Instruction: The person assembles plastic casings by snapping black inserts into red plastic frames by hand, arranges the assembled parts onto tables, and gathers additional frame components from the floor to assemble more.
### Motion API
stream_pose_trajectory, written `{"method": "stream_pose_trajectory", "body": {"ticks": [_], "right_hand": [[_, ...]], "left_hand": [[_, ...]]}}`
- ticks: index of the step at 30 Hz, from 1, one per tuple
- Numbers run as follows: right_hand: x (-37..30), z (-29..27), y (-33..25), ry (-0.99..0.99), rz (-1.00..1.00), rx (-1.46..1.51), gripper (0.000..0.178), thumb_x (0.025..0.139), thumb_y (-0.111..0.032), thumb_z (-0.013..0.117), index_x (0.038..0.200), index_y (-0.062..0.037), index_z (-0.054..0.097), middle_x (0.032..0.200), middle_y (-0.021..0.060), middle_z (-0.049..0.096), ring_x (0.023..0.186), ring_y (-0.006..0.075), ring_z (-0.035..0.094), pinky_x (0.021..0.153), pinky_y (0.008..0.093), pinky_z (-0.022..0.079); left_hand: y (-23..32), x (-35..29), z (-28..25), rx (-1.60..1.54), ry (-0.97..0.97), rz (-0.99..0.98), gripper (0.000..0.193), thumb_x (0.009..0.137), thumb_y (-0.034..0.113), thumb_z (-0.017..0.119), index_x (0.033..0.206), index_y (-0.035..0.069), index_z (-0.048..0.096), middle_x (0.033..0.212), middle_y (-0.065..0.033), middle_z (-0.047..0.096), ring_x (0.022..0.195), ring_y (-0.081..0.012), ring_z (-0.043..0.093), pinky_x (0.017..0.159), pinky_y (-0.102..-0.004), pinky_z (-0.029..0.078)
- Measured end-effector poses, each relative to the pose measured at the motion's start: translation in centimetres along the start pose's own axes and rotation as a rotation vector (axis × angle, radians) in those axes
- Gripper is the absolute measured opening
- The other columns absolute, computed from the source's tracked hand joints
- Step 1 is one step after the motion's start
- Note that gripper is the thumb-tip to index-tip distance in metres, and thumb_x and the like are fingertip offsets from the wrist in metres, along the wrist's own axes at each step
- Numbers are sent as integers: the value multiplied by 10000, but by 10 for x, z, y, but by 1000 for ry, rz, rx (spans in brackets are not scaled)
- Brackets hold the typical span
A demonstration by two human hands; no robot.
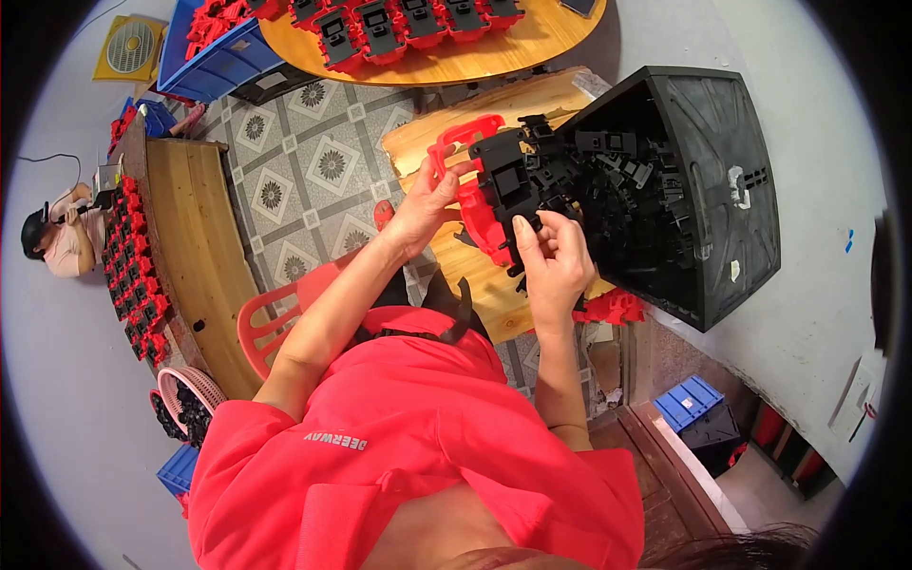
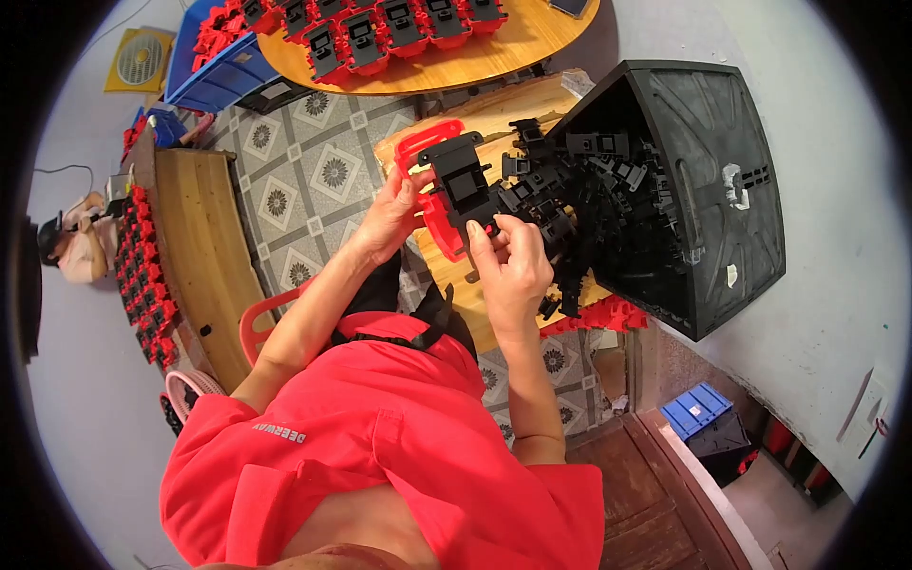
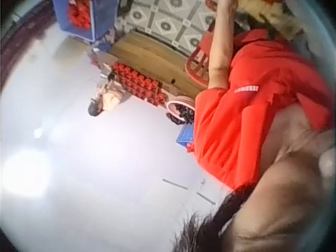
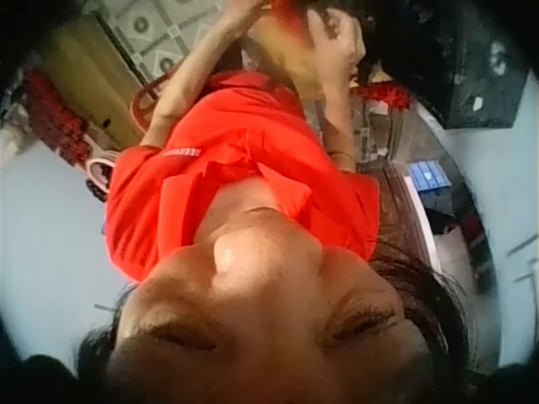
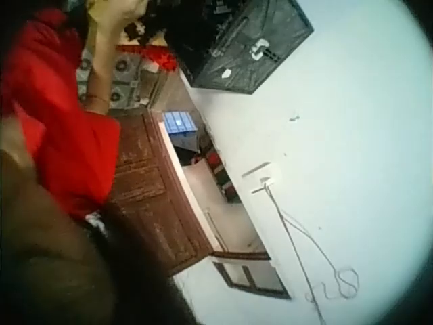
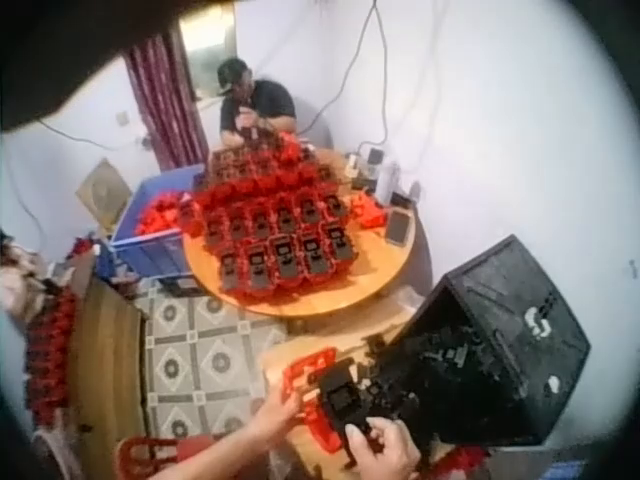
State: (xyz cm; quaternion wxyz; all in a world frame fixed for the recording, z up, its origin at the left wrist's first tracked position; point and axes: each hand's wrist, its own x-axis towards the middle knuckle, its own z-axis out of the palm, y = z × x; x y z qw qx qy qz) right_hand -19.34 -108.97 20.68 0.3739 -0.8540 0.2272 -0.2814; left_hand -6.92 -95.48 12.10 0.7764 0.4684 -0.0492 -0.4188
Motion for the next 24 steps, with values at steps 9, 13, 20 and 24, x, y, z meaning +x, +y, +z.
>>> {"method": "stream_pose_trajectory", "body": {"ticks": [9,13,20,24], "right_hand": [[-5,14,7,20,-3,10,233,798,-138,764,904,-3,607,698,44,523,511,116,518,454,250,441],[-8,15,8,26,-27,-8,239,785,-138,771,900,-8,606,689,46,522,510,133,520,457,268,447],[-11,20,8,-52,-176,-99,252,758,-140,795,889,-12,623,699,47,527,531,136,501,473,255,432],[9,13,14,28,-104,-120,327,818,-306,733,940,-33,602,774,80,546,684,252,573,600,372,477]], "left_hand": [[1,-4,10,41,-26,3,699,932,461,548,1470,213,177,1431,-105,377,1122,-218,552,831,-372,495],[1,-3,9,28,-74,8,737,927,455,561,1485,218,141,1448,-106,350,1148,-216,535,869,-373,477],[-8,-4,19,-45,26,126,980,881,215,685,1519,230,-58,1455,-149,318,1292,-247,405,1086,-407,309],[7,-13,32,-44,-13,65,1000,851,97,670,1520,210,-65,1453,-117,325,1315,-238,372,1094,-400,298]]}}
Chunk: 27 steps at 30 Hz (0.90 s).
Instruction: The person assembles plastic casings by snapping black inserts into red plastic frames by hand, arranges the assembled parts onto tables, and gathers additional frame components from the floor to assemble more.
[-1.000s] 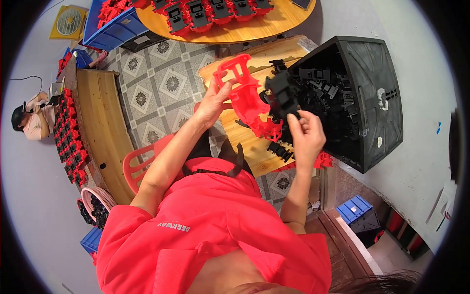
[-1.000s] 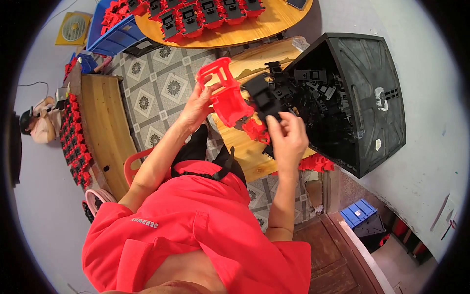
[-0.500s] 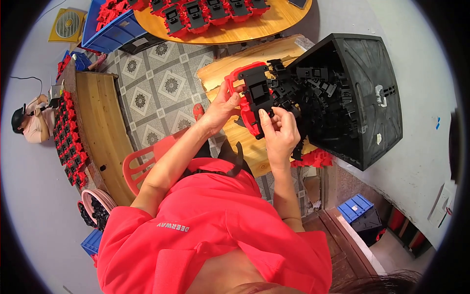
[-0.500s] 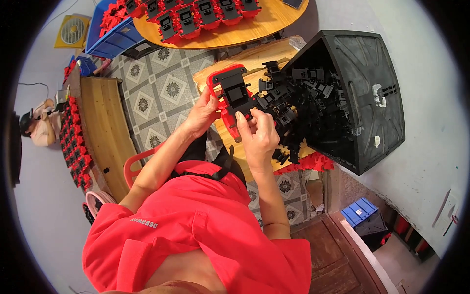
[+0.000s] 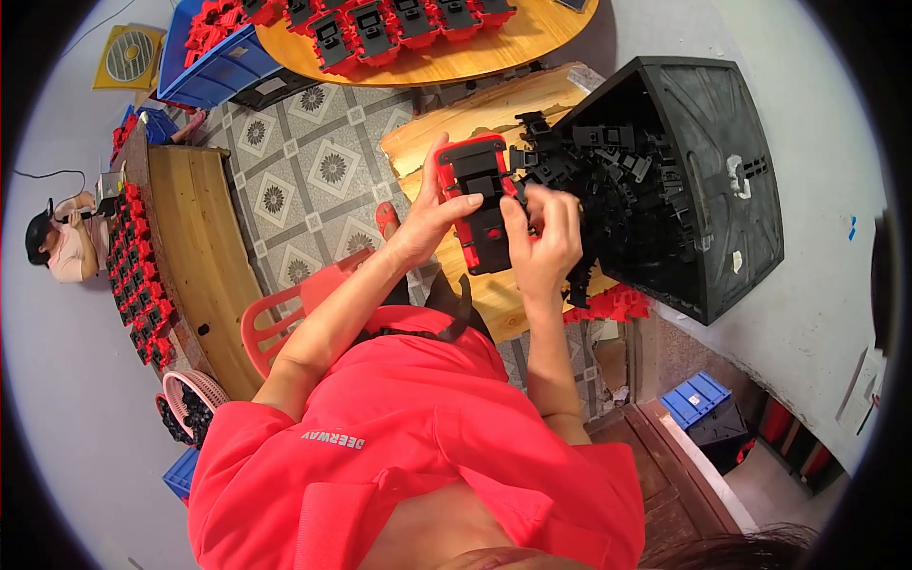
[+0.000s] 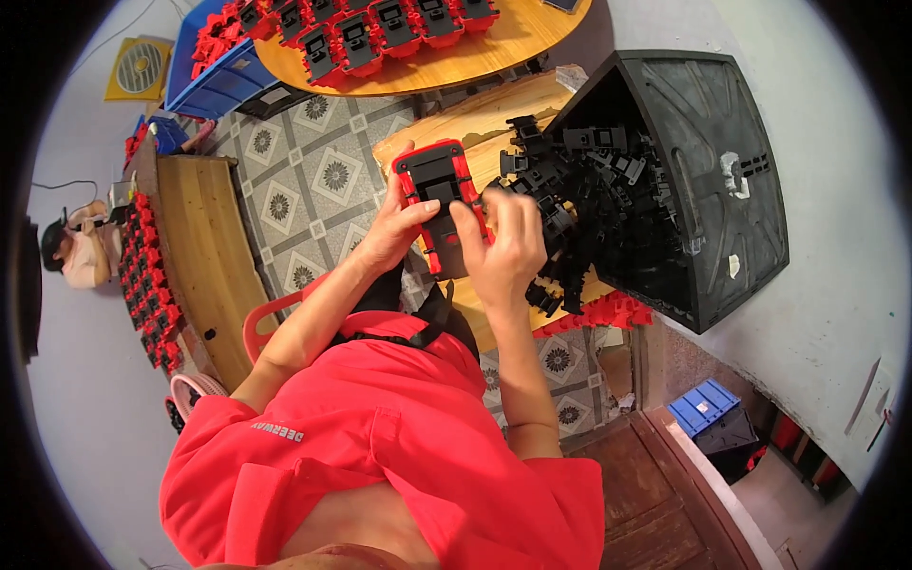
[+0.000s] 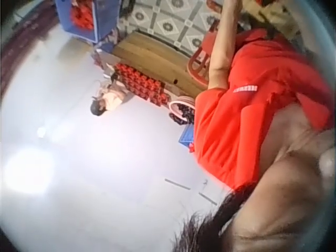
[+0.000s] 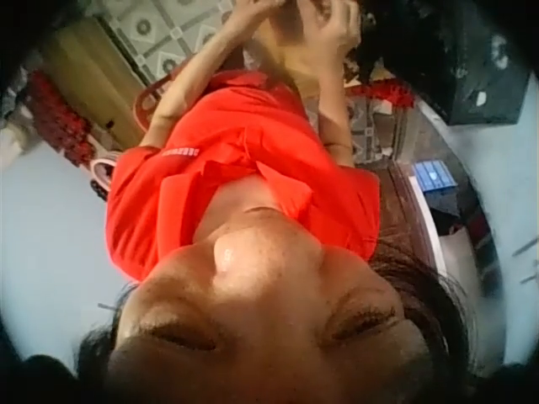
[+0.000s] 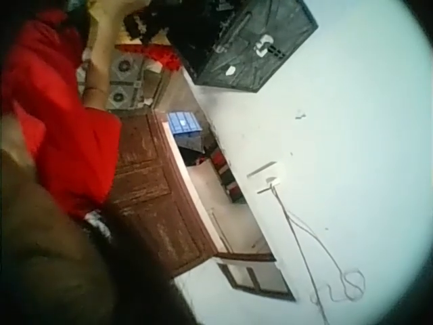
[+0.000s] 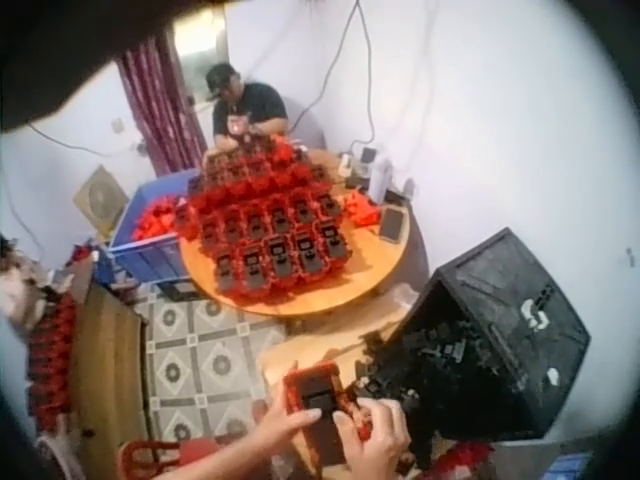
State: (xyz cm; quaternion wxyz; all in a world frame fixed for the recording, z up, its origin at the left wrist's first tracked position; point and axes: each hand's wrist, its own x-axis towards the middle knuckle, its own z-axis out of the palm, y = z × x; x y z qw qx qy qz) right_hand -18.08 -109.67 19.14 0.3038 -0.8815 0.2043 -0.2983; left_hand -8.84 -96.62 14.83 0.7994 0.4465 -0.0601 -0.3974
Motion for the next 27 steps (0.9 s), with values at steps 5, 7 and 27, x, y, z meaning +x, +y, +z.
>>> {"method": "stream_pose_trajectory", "body": {"ticks": [5,7,27], "right_hand": [[22,22,29,-308,389,731,498,879,-342,670,1212,15,575,1088,170,609,910,294,616,811,323,493],[24,22,30,-289,396,796,453,886,-310,666,1189,17,587,1081,159,622,929,250,621,820,312,486],[7,38,13,-317,461,1014,626,831,-98,682,1382,26,411,1163,81,602,1018,128,583,902,272,468]], "left_hand": [[-1,4,15,159,0,-3,710,949,250,557,1493,164,108,1390,-102,373,1250,-205,410,1055,-351,329],[-4,11,18,278,56,11,597,980,312,506,1466,138,206,1341,-95,418,1210,-185,435,1031,-328,348],[42,66,0,359,173,78,465,983,416,490,1313,103,392,1216,-40,499,1093,-132,468,983,-302,372]]}}
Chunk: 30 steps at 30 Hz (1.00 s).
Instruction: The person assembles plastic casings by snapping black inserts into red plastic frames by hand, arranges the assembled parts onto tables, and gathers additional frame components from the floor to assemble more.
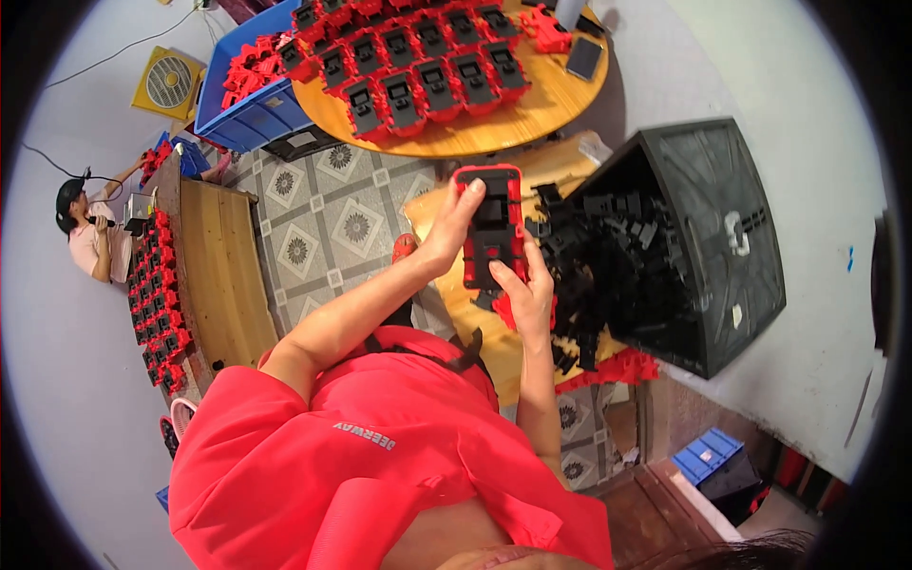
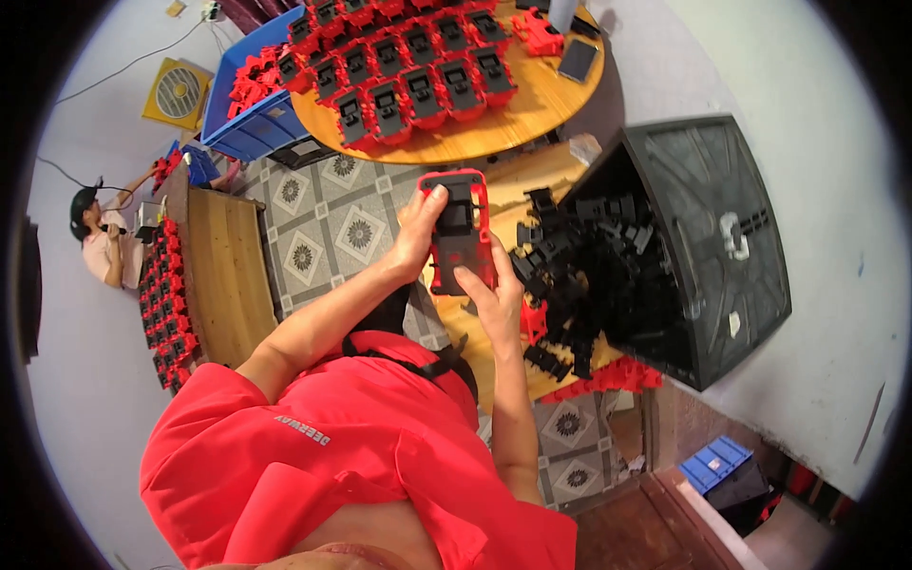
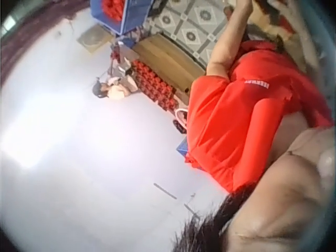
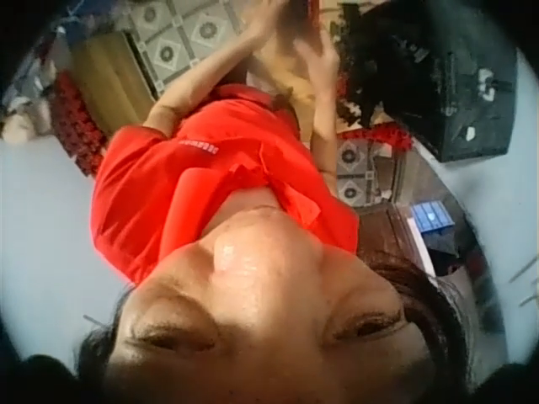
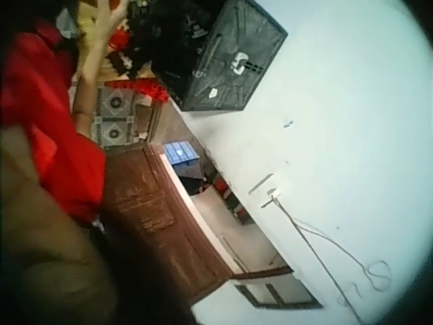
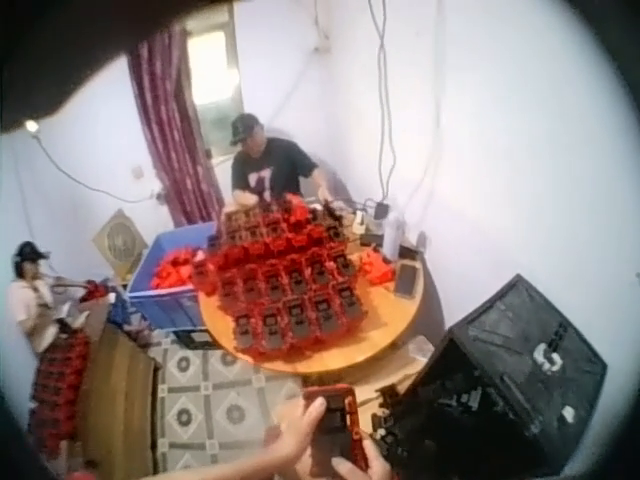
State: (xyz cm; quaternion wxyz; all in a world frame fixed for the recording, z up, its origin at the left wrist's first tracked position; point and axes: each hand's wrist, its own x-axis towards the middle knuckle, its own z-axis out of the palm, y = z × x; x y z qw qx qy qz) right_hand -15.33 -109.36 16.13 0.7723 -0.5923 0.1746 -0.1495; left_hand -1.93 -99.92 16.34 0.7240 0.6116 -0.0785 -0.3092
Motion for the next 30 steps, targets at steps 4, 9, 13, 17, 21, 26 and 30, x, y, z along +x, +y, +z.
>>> {"method": "stream_pose_trajectory", "body": {"ticks": [4,9,13,17,21,26,30], "right_hand": [[48,39,3,89,38,95,588,844,-110,670,1365,21,430,1175,90,595,1012,147,593,870,277,484],[132,96,25,-4,76,-148,660,852,-131,672,1416,9,359,1300,118,513,1129,170,536,939,311,453],[213,149,30,94,92,-158,588,851,-149,687,1354,12,427,1243,106,517,1094,175,529,937,300,423],[309,179,33,239,66,-2,383,878,-121,666,1219,6,546,1065,39,609,894,102,592,736,234,465],[395,157,35,264,62,33,387,881,-153,666,1210,21,560,1060,67,625,905,128,613,787,291,497],[461,156,35,248,89,-28,376,872,-158,684,1186,17,574,1041,70,633,905,141,627,782,299,504],[479,159,43,261,112,-127,410,862,-177,698,1199,13,563,1036,75,633,913,146,626,781,300,503]], "left_hand": [[15,35,-49,-238,-197,-97,905,909,357,640,1500,148,-12,1401,-91,340,1300,-224,358,1068,-386,326],[52,85,-118,-152,-233,54,1156,729,118,807,1492,117,-62,1414,-138,343,1301,-222,385,1074,-397,337],[74,153,-173,-215,-20,84,1182,745,127,808,1485,105,-113,1351,-157,439,1240,-225,457,1033,-375,386],[101,224,-213,-165,76,20,1161,821,306,757,1484,101,-174,1493,-186,244,1231,-235,464,1026,-374,387],[99,253,-243,-47,23,-66,790,886,371,665,1488,135,211,1480,-147,293,1243,-224,442,963,-398,417],[74,246,-264,-39,-33,-206,558,914,254,637,1397,110,397,1348,-102,467,1121,-184,536,897,-335,452],[67,235,-275,-74,-77,-253,477,914,219,629,1345,113,454,1311,-91,507,1093,-161,525,877,-311,443]]}}
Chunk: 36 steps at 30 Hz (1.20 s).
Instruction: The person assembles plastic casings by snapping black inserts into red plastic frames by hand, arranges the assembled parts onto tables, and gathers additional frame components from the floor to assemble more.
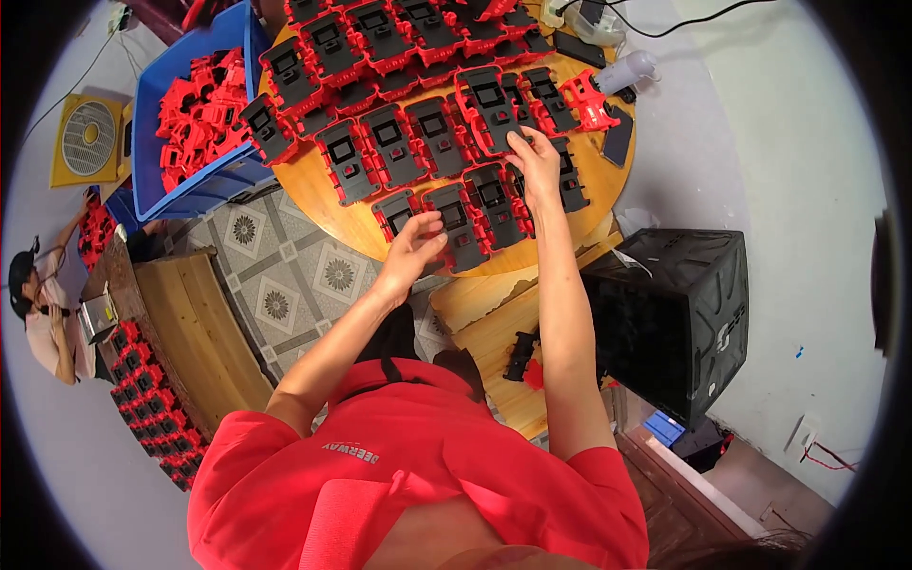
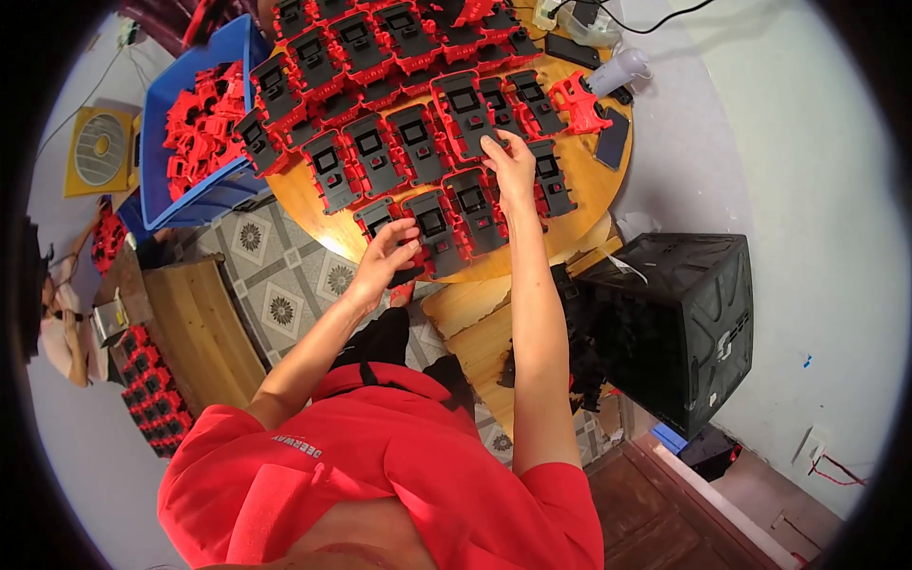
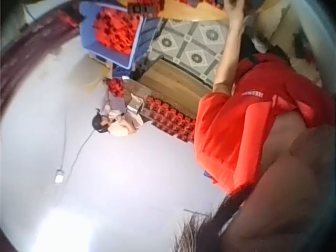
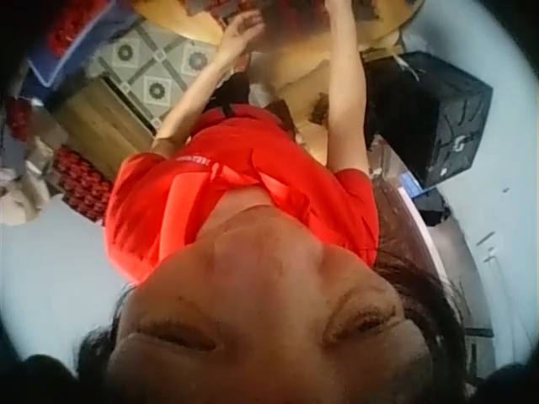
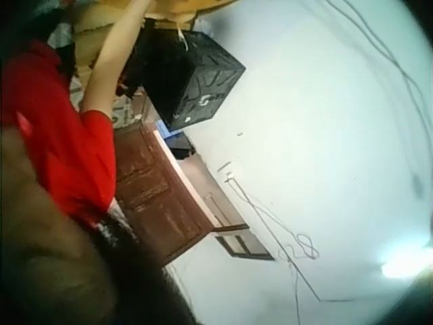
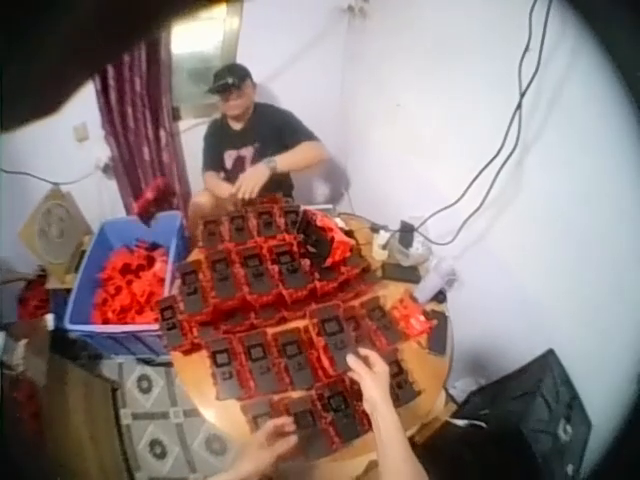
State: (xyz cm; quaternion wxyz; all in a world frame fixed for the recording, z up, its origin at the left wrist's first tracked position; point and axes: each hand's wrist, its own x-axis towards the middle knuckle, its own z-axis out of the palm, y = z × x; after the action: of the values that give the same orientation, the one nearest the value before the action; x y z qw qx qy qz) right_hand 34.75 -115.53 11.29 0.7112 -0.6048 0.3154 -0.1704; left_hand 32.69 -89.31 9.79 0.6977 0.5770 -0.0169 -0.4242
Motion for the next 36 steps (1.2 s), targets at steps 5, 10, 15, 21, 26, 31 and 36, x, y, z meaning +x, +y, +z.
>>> {"method": "stream_pose_trajectory", "body": {"ticks": [5,10,15,21,26,31,36], "right_hand": [[0,-7,13,51,-15,-39,571,844,-251,728,1294,1,482,1123,104,602,984,155,603,824,309,497],[-31,-18,22,277,-291,-133,609,860,-315,709,1326,-20,450,1119,118,588,1004,155,586,853,286,483],[-159,-65,97,427,-285,-141,353,858,-198,703,1137,-28,569,970,71,616,834,124,588,721,267,499],[-360,-249,217,1155,180,-911,480,775,-279,742,1136,-23,557,1008,142,559,995,314,514,859,406,433],[-444,-354,288,921,287,-1045,738,729,-334,763,1303,-5,435,1198,234,500,1080,378,496,913,451,409],[-470,-381,275,599,487,-687,644,750,-303,756,1258,21,528,1116,176,590,1050,293,563,907,360,463],[-478,-359,206,366,301,225,451,779,-176,743,1180,-26,601,1060,53,620,970,134,598,853,259,478]], "left_hand": [[-8,0,-7,73,-64,-36,431,927,197,608,1324,109,467,1263,-56,538,1061,-153,565,862,-300,454],[-12,5,10,195,-25,80,402,933,172,598,1312,97,486,1213,-69,576,1011,-157,598,845,-312,487],[-31,-23,52,244,-96,93,384,953,159,576,1315,79,478,1207,-68,582,1010,-155,598,852,-299,483],[-110,-49,116,471,-307,-179,391,951,181,560,1323,97,474,1210,-92,587,1052,-198,598,876,-325,473],[-192,-68,176,648,-383,-385,405,927,232,597,1302,115,498,1189,-88,598,1021,-189,600,837,-314,466],[-247,-86,219,726,-510,-424,545,884,361,653,1341,122,477,1230,-84,575,1079,-190,560,885,-323,442],[-260,-87,246,617,-622,-435,805,839,482,681,1460,117,323,1377,-153,473,1213,-250,507,996,-393,423]]}}
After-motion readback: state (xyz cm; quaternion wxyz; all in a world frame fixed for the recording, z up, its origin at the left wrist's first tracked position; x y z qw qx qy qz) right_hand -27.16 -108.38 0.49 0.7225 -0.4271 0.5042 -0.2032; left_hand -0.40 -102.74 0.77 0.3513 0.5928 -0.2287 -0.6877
